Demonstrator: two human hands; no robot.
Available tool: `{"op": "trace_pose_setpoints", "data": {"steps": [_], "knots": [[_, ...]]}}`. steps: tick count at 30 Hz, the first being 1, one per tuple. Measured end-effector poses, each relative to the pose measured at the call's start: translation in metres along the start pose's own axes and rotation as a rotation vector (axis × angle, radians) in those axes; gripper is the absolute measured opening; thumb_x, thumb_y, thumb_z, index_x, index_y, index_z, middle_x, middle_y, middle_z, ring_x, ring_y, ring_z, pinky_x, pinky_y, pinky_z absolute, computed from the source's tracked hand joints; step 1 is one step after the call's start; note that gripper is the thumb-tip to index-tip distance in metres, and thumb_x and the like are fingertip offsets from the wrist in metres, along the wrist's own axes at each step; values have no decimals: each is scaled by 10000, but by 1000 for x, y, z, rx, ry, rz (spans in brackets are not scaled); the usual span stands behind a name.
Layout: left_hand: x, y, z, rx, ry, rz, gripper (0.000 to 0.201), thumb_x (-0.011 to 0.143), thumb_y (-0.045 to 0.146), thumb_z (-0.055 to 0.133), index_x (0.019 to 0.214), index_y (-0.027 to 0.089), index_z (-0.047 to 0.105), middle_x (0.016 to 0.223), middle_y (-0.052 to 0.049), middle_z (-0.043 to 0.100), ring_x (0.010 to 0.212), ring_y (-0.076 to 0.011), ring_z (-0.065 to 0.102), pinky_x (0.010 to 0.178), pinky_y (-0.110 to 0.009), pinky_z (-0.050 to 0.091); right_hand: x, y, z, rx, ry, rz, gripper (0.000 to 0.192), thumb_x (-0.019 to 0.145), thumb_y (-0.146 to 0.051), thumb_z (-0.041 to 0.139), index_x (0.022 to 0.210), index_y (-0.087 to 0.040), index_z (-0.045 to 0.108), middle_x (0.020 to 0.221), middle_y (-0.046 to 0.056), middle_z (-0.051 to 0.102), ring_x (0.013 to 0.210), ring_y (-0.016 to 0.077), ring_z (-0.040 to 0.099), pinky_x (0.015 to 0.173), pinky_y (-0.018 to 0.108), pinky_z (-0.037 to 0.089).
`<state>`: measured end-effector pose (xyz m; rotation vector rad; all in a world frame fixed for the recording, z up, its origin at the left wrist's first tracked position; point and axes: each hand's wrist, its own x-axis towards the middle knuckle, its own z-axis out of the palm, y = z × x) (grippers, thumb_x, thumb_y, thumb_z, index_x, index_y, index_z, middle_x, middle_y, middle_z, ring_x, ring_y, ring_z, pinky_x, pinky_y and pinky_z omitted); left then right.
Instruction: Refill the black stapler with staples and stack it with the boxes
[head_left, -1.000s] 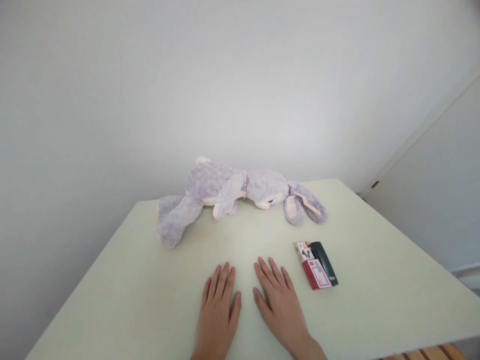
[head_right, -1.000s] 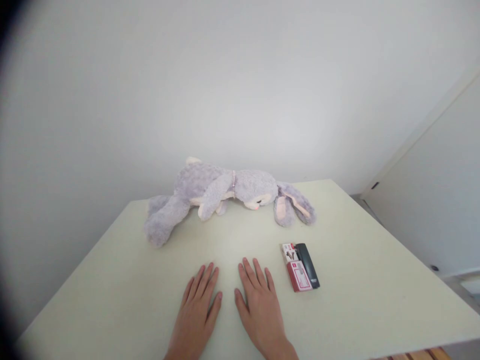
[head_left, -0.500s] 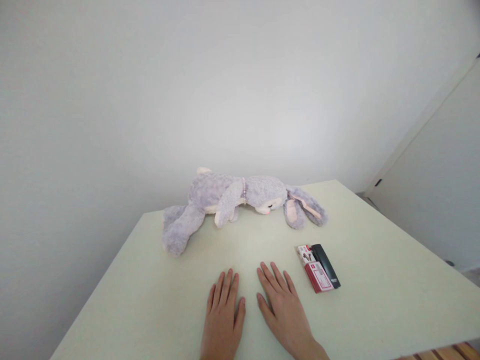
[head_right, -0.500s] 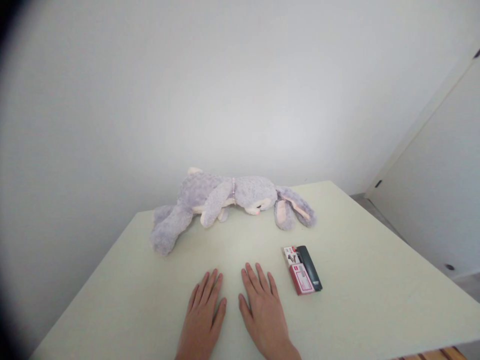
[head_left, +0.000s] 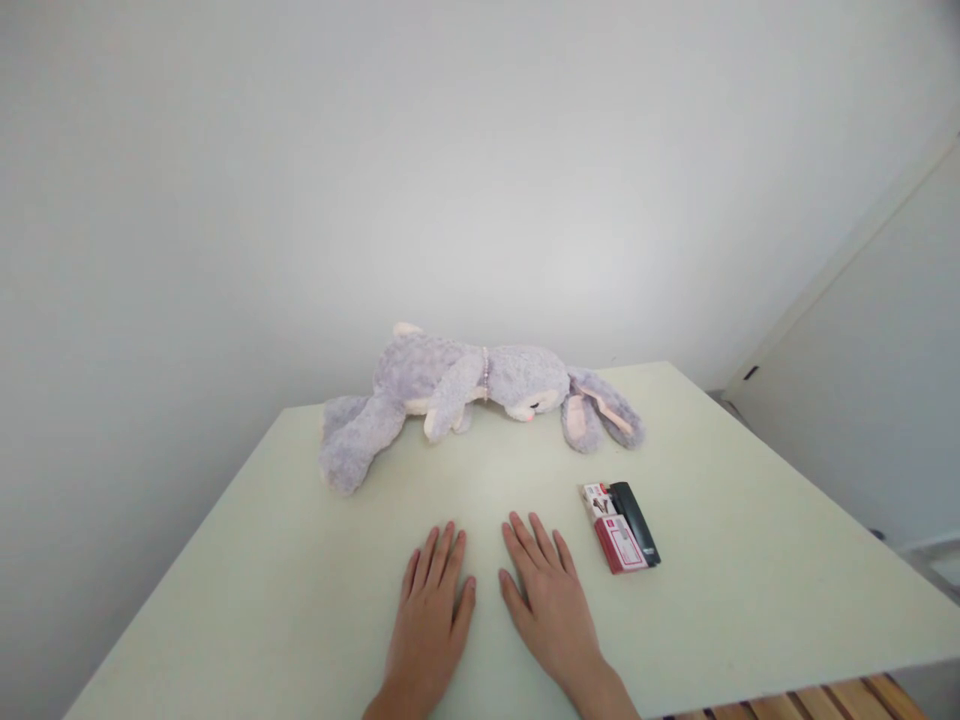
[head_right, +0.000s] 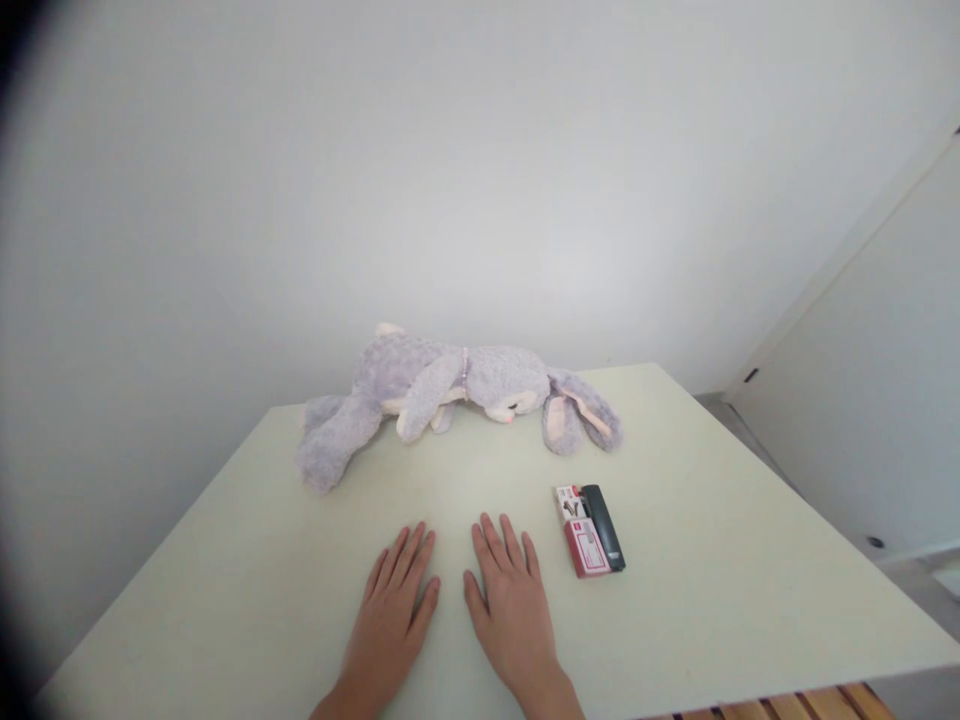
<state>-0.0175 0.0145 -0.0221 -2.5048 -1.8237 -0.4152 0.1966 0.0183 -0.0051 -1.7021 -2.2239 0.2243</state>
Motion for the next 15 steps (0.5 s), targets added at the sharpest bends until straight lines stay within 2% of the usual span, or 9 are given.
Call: {"op": "trace_pose_setpoints", "data": {"steps": [15], "knots": [[1,0,1,-13,24,2,650,1060,326,431,1656,291,173,1717,-30,269,1590,-249,227,1253,-509,314,0,1,1,-11,20,-15,615,1061,-365,399,1654,-334,239,1704,-37,249,1595,259,195,1277,550,247]]}}
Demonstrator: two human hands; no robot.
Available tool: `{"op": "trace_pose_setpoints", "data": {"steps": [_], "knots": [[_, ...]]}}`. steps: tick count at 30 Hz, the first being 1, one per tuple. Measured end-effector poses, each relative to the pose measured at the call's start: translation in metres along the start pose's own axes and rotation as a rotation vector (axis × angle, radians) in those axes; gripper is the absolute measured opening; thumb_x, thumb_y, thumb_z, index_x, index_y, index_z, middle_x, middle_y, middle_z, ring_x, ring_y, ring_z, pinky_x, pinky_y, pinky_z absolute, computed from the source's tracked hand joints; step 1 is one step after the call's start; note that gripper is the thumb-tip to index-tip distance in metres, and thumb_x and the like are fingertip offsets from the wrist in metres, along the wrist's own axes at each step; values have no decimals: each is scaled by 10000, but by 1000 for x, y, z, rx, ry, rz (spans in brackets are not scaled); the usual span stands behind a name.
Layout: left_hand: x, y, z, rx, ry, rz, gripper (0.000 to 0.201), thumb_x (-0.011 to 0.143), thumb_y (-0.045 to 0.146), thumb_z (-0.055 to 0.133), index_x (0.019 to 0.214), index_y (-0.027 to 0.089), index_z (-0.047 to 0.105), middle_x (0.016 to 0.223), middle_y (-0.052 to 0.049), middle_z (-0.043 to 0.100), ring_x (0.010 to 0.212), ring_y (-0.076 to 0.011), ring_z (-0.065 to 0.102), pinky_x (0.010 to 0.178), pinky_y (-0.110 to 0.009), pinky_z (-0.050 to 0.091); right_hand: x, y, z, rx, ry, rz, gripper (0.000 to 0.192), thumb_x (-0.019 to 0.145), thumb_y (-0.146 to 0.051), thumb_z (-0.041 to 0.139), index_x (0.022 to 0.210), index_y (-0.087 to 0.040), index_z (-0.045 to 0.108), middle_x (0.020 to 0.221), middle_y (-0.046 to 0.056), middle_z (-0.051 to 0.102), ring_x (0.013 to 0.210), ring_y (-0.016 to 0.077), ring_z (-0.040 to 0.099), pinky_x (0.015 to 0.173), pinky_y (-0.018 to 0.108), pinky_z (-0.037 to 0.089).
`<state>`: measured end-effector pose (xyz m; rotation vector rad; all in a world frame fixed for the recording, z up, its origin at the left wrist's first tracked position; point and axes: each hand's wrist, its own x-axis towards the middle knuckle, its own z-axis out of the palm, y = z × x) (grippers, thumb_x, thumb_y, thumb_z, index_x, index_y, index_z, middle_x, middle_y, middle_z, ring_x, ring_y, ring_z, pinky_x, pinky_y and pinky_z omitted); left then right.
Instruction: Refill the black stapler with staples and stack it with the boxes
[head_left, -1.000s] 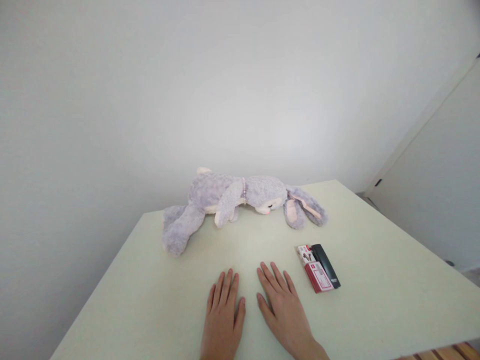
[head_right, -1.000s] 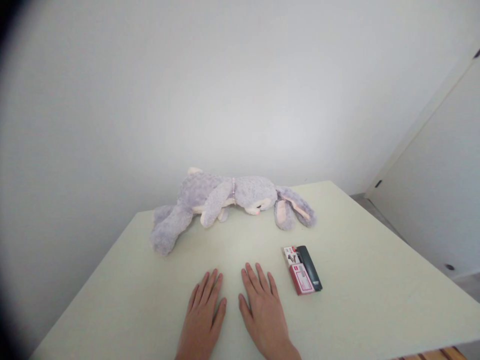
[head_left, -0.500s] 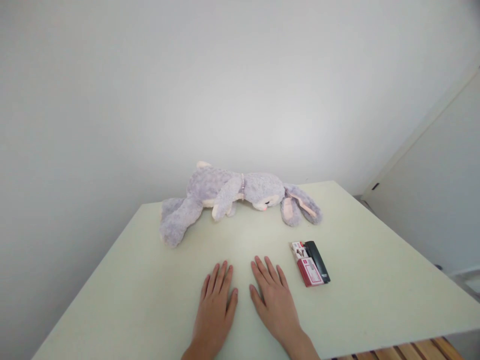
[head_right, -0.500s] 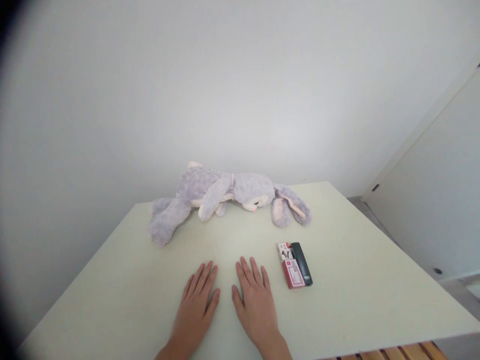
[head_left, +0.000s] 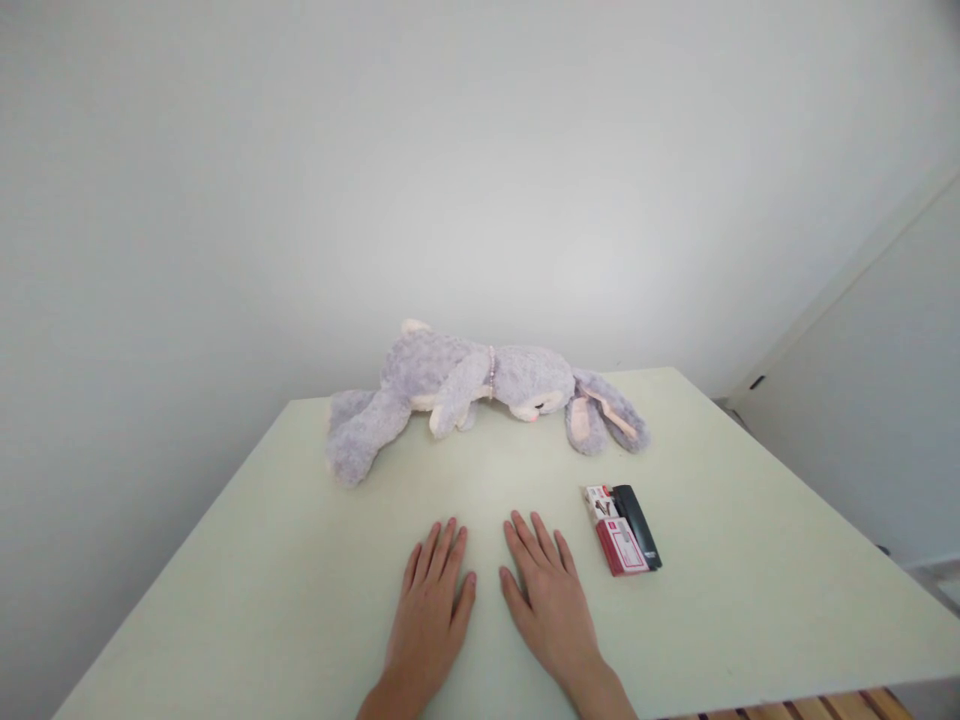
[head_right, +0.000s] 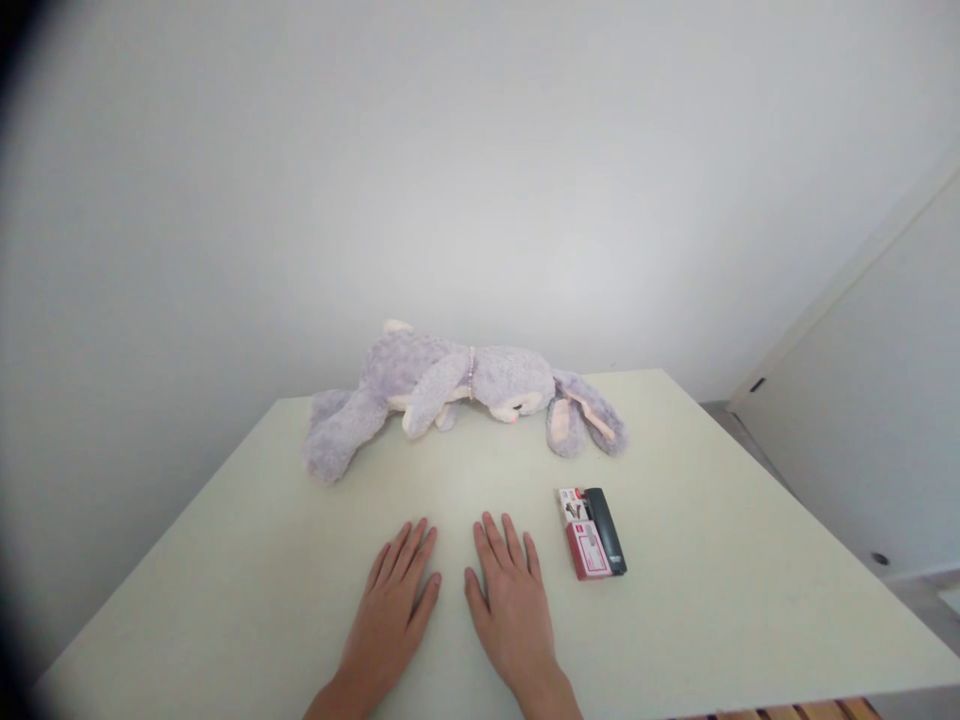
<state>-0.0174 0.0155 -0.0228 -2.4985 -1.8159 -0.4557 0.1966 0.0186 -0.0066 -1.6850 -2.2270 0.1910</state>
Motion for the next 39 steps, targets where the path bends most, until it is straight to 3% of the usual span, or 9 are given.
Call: {"op": "trace_pose_setpoints", "data": {"steps": [39], "knots": [[0,4,-4,-40,39,-15,622,1059,334,431,1646,288,232,1709,-31,290,1582,-255,253,1251,-513,318,-1,-4,1,-72,-26,-17,632,1069,-354,377,1668,-311,179,1724,-32,180,1608,262,131,1289,542,199]]}}
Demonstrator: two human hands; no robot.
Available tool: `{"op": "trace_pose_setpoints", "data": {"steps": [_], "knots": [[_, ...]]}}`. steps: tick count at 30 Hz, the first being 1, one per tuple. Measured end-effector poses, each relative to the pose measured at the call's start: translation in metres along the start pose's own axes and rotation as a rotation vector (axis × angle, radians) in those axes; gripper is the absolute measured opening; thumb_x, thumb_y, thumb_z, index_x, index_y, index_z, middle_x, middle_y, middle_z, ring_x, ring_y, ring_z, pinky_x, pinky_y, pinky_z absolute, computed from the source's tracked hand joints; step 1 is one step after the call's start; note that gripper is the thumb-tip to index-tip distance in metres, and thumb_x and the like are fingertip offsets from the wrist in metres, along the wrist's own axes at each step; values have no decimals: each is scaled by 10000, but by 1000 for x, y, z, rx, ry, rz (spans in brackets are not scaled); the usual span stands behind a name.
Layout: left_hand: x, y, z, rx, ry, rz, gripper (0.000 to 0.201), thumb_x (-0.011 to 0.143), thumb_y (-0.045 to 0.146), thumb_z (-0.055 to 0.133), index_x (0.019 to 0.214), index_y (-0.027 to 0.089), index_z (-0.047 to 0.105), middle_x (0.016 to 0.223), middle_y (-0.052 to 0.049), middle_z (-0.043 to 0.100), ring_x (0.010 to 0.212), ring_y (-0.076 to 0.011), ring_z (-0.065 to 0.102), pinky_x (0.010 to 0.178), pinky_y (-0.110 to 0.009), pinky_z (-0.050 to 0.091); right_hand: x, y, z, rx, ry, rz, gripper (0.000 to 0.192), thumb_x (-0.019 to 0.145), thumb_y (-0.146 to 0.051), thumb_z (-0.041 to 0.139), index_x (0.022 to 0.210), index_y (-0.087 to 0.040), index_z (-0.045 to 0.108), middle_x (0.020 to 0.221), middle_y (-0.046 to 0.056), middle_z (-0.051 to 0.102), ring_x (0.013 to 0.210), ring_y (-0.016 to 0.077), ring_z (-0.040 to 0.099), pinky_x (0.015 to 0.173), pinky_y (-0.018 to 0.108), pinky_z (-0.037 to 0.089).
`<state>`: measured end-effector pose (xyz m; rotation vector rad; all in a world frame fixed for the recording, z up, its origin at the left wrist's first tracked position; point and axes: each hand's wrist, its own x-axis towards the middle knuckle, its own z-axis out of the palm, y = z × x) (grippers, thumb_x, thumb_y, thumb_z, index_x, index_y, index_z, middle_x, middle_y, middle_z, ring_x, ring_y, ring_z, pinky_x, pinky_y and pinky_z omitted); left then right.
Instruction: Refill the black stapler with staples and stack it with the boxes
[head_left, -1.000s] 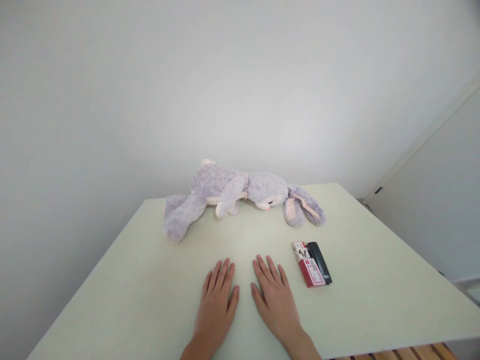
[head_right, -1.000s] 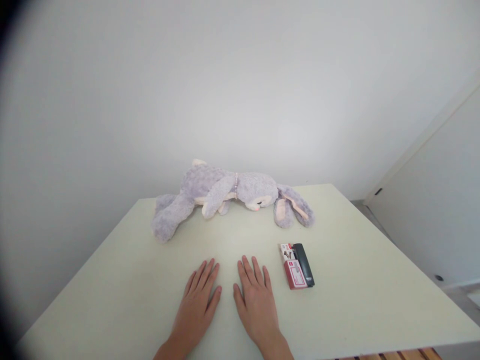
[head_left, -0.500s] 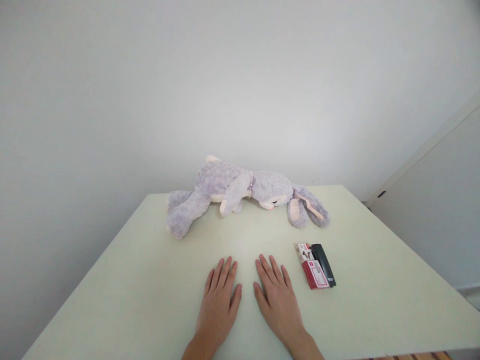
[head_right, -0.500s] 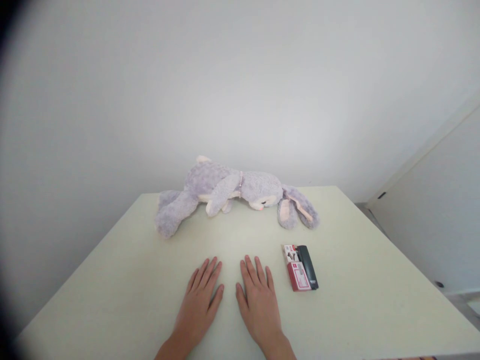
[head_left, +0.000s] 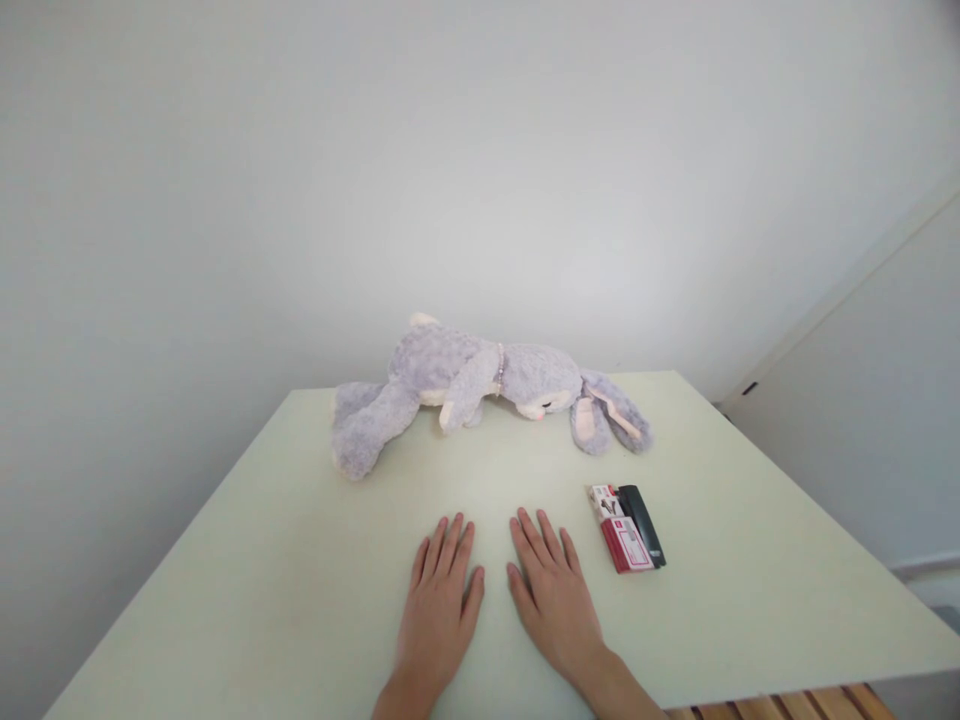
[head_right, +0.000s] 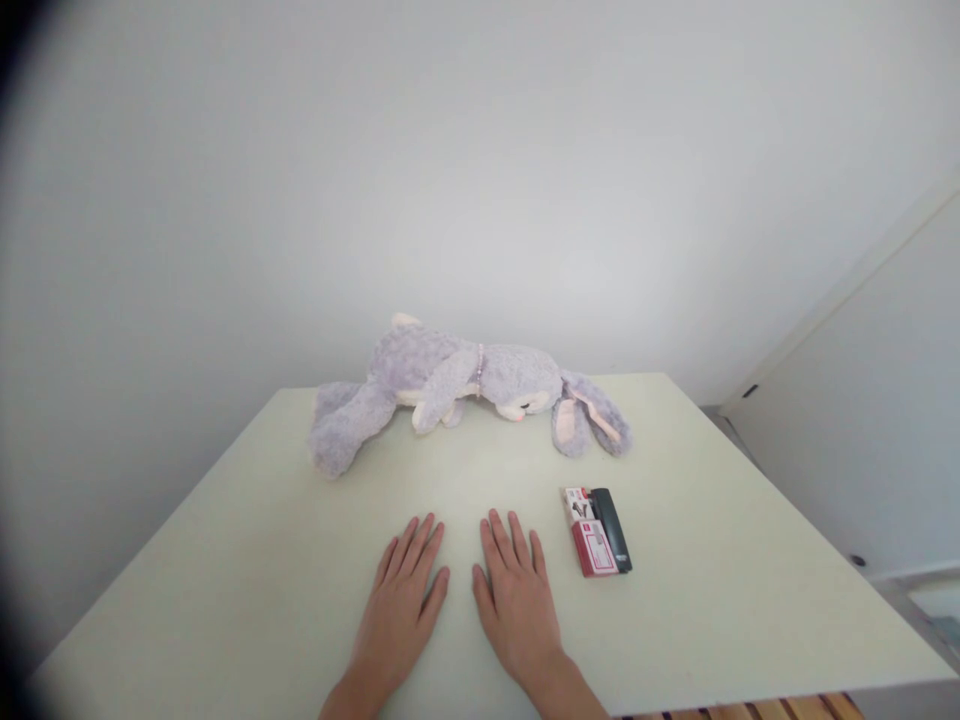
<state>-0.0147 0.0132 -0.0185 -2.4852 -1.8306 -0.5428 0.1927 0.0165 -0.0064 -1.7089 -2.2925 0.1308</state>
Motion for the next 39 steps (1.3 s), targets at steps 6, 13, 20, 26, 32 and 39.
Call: {"op": "trace_pose_setpoints", "data": {"steps": [6,13,20,26,32,39], "knots": [[0,-1,2,-14,16,5,641,1050,341,454,1647,290,228,1701,-35,309,1578,-269,266,1251,-529,325,1,0,1,-22,-37,1,635,1073,-357,359,1672,-296,158,1730,-42,119,1614,266,81,1293,550,174],[0,-2,3,-20,-11,-6,639,1050,360,454,1645,283,234,1705,-20,296,1583,-256,253,1257,-533,324,0,1,0,-8,-30,-2,637,1067,-348,368,1670,-309,167,1726,-41,135,1611,280,97,1287,567,198],[1,-1,1,-27,-14,-2,634,1055,357,447,1646,284,231,1709,-24,283,1587,-256,240,1263,-534,310,0,3,3,2,-8,-12,661,1056,-346,392,1671,-316,151,1721,-32,162,1607,283,121,1283,572,211],[1,-1,1,-37,-9,-4,636,1052,353,454,1645,292,233,1705,-25,295,1584,-259,251,1259,-535,318,0,2,4,3,8,-13,661,1053,-339,398,1670,-314,162,1718,-30,178,1605,279,135,1282,570,220],[0,-2,0,-43,1,1,646,1049,347,462,1647,294,223,1703,-32,302,1582,-267,255,1251,-539,329,0,2,4,3,8,-10,665,1051,-342,401,1669,-323,159,1718,-35,183,1606,275,133,1283,565,218],[1,-2,1,-36,-13,2,637,1055,348,449,1647,290,223,1706,-23,294,1585,-258,245,1258,-542,317,0,1,3,-13,-3,-8,658,1055,-343,385,1670,-320,154,1722,-45,170,1610,269,116,1283,564,214]]}}
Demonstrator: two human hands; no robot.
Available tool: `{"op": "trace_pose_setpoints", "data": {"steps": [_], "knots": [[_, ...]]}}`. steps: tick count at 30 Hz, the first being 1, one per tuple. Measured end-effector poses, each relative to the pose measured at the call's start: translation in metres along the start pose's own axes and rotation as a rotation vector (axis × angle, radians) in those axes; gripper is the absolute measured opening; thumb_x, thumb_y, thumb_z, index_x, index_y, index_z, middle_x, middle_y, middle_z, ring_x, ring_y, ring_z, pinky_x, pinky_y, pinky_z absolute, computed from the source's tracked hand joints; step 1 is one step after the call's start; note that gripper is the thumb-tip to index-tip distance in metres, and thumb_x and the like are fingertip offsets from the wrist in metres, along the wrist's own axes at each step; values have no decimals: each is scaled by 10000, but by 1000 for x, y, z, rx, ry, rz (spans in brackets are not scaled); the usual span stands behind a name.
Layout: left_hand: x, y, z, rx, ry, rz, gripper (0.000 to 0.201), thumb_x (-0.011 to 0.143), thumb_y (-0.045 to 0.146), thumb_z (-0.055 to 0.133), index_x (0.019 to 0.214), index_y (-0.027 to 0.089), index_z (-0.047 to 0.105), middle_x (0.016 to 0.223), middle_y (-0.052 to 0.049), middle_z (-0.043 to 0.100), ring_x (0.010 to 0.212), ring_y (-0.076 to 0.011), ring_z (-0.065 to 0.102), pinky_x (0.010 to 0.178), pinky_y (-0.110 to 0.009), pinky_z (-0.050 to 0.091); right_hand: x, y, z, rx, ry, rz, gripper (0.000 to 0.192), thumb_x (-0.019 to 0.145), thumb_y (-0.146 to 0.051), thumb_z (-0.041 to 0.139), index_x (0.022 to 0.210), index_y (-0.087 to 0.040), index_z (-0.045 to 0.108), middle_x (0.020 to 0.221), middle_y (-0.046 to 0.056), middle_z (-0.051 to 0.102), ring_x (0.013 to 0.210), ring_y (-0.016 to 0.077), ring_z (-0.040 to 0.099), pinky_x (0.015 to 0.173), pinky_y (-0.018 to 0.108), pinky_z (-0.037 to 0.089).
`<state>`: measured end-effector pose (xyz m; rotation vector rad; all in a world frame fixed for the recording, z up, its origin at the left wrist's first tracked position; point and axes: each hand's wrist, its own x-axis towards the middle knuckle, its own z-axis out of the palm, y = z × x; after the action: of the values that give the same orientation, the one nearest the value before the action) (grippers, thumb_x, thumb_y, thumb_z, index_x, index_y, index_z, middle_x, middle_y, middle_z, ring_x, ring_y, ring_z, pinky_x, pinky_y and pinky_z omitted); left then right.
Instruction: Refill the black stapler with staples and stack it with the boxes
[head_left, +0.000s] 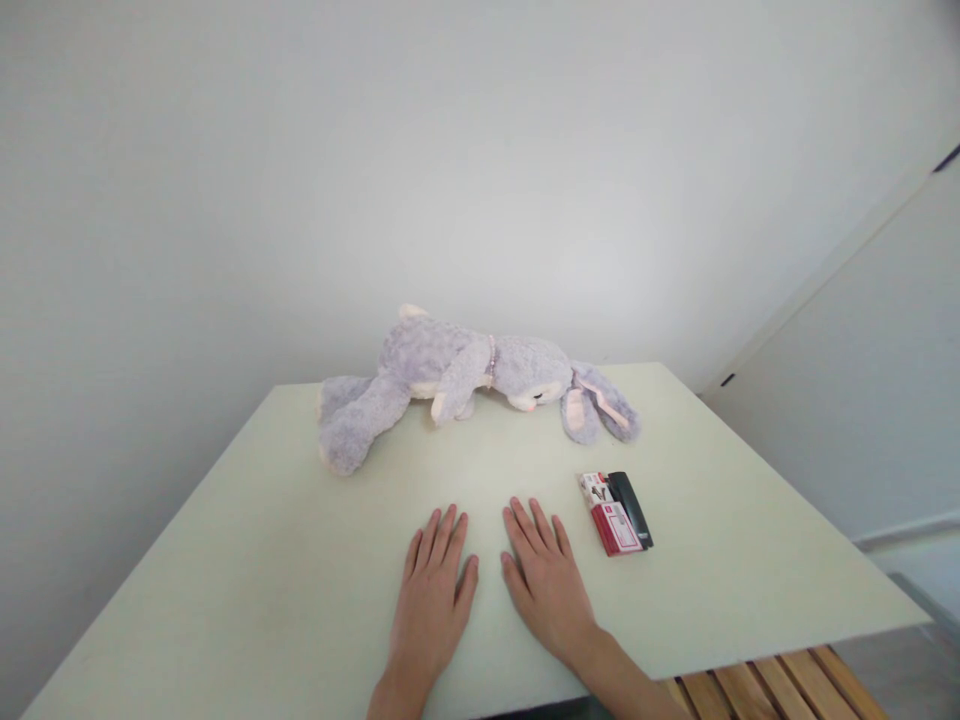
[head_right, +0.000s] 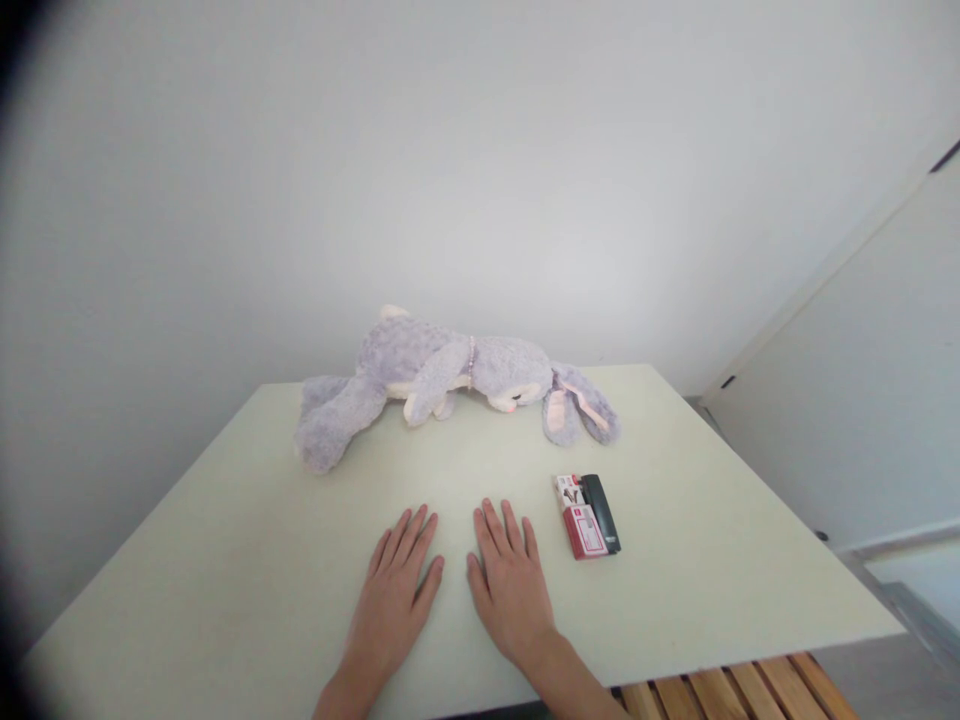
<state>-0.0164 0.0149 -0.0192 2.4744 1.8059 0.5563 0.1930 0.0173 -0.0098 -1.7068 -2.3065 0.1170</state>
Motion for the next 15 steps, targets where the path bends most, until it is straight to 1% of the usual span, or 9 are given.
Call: {"op": "trace_pose_setpoints", "data": {"steps": [4,9,15], "knots": [[0,0,0,-15,17,0,639,1051,340,460,1645,298,231,1700,-26,311,1581,-264,260,1255,-536,323,0,0,1,-17,-4,4,649,1060,-342,372,1671,-311,157,1725,-42,163,1611,262,105,1289,556,190],[-1,1,-1,-8,-7,-4,623,1060,335,439,1646,283,233,1707,-33,292,1588,-262,234,1264,-540,302,0,-1,2,-17,-7,9,651,1060,-345,376,1672,-304,158,1725,-35,174,1611,261,109,1290,549,181],[0,2,-4,-27,-18,0,625,1061,338,437,1647,288,226,1708,-43,291,1586,-276,239,1258,-554,304,-1,-1,1,18,-14,9,647,1062,-348,372,1671,-307,160,1726,-24,172,1611,274,110,1281,573,190]]}}
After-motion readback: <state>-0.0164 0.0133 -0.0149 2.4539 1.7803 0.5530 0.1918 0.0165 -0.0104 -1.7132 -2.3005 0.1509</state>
